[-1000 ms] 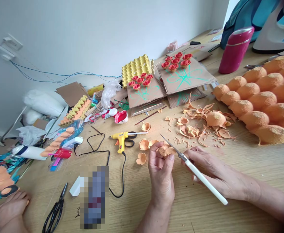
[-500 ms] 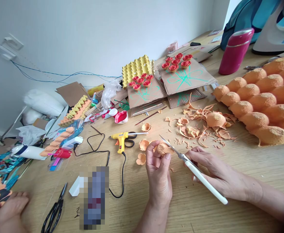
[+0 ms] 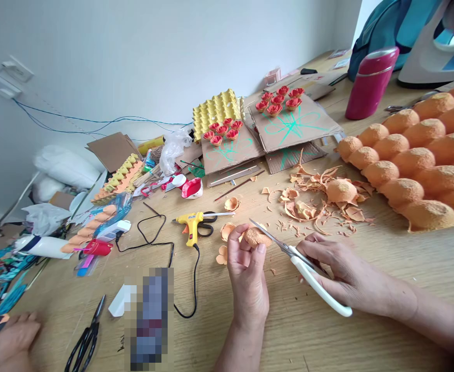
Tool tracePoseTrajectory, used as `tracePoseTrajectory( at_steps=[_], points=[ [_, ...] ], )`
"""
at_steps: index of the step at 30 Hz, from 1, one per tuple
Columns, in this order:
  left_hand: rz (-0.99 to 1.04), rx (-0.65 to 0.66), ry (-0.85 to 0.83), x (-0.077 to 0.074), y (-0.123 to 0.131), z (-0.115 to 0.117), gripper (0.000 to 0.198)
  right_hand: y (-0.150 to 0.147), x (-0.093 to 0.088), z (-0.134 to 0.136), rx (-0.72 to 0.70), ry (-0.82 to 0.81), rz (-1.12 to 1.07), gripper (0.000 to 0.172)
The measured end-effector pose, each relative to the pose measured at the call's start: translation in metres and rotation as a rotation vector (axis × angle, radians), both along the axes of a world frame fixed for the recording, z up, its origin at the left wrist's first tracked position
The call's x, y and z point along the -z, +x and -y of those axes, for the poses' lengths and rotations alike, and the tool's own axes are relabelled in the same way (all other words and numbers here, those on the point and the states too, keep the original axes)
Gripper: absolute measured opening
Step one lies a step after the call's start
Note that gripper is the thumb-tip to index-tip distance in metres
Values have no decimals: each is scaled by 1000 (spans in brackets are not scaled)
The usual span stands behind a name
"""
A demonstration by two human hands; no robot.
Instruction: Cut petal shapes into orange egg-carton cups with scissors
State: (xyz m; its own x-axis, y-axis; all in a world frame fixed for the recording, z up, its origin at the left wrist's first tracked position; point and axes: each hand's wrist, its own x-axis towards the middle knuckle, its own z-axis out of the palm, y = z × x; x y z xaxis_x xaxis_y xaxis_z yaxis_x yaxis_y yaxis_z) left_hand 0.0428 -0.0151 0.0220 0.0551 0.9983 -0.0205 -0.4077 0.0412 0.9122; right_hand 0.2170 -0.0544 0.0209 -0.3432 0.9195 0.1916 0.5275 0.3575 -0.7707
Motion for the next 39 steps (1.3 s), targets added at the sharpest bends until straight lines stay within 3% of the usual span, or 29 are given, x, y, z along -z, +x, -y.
tracePoseTrajectory(
  at_steps=[5,12,15,21,29,35,39],
  points=[
    [3,23,-18,2,0,0,42,-1,3,-3,84,-83,-126,30],
    [-35,141,-33,5,5,5,46,1,9,-10,183,-281,-639,37],
    [-58,223,8,6,11,8,43,1,9,-11,214,-309,-742,43],
    [-98,324,6,5,15,8,41,-1,2,-9,270,-287,-743,42],
    [70,341,-206,9,7,3,30,-2,6,-8,226,-210,-638,32],
    [-89,329,-106,6,7,1,36,1,13,-9,261,-206,-614,30],
    [-181,337,-44,7,7,1,29,3,10,-9,268,-144,-505,24]
  ],
)
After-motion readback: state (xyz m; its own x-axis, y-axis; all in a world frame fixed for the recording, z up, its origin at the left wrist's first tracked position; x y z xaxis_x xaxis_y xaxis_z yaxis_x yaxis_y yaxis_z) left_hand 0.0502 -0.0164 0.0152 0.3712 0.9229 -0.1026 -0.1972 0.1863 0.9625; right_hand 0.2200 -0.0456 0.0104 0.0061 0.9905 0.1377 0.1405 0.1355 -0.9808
